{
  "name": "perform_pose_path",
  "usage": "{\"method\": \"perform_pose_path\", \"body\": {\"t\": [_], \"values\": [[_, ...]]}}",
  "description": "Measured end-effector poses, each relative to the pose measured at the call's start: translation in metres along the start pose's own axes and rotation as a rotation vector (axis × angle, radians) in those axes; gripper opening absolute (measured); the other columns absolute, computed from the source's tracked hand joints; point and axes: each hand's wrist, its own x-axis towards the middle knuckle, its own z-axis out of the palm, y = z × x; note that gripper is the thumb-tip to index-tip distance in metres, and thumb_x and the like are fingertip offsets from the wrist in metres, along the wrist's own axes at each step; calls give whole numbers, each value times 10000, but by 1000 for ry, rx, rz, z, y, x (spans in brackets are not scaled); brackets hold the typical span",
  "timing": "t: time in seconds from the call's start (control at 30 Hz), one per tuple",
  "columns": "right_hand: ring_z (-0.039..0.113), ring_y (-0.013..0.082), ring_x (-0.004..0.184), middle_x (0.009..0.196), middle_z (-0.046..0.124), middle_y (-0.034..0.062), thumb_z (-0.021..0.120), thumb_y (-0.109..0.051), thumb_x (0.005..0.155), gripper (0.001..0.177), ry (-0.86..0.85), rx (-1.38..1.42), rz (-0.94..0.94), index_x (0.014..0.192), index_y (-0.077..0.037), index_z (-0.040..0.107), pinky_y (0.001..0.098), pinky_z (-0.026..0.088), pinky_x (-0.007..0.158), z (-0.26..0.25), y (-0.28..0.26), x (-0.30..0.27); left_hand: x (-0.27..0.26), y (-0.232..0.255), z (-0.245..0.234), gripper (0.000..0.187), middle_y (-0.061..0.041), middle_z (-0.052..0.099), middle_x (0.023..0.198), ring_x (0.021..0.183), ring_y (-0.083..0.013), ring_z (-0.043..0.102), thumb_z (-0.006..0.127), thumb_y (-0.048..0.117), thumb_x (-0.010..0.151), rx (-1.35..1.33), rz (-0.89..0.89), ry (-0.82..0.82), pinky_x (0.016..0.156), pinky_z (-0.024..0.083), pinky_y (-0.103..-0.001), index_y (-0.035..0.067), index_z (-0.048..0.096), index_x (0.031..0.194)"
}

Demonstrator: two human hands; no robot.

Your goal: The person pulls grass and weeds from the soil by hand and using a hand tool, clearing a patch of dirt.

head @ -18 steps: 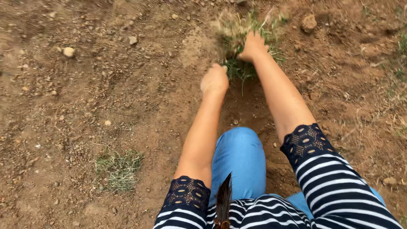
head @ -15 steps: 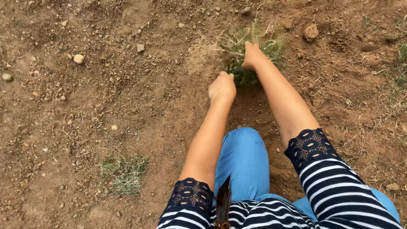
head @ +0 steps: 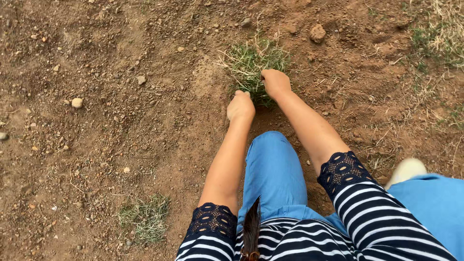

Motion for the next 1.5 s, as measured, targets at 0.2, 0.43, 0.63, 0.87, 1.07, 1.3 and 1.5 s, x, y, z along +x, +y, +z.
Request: {"method": "perform_pose_path", "body": {"t": [0.2,0.43,0.63,0.87,1.07,1.3,1.5], "values": [[650,412,1109,1261,648,202,732,-83,795,435,-48,56,-116,1224,-115,665,510,530,918,-18,57,-7,-19,17,41,283,-213,716,1139,1067,-360,723,534,205,998,126,-38,-64,897,600,-476,33,512,1222],[630,428,1155,1258,662,249,717,-165,888,518,-326,40,-67,1372,-46,575,518,511,959,-17,120,1,-51,23,14,306,-272,715,1095,1029,-423,723,554,194,992,136,16,-8,892,587,-513,-7,479,1209],[650,406,1133,1207,694,220,720,-213,881,453,-452,44,-35,1311,-95,642,505,519,967,46,184,-24,-141,49,-105,358,-283,702,1043,956,-455,699,682,149,900,19,-7,66,833,558,-551,27,463,1155],[695,374,1082,1171,718,195,687,-225,904,386,-580,145,74,1263,-86,651,487,548,915,65,186,-58,-83,85,-40,452,-277,706,1029,977,-480,672,763,112,850,-40,211,181,823,539,-571,32,445,1161],[685,380,1072,1159,723,204,644,-116,897,313,-507,-35,110,1198,-41,689,494,561,883,-21,212,-51,-31,80,26,455,-251,701,1048,966,-465,677,751,95,829,84,137,126,822,547,-561,47,447,1165],[698,365,1060,1119,715,179,682,-89,900,288,-406,-289,9,1182,-35,675,524,568,866,-112,271,-51,-95,161,-22,372,-279,703,990,915,-486,681,716,93,887,-6,341,168,776,542,-561,27,444,1132],[686,339,1084,1167,661,138,618,-150,903,301,-514,-329,-132,1199,-114,653,504,554,882,-70,366,-118,-109,249,36,394,-293,700,899,843,-484,697,764,216,936,-280,532,99,708,556,-529,28,462,1105]]}}
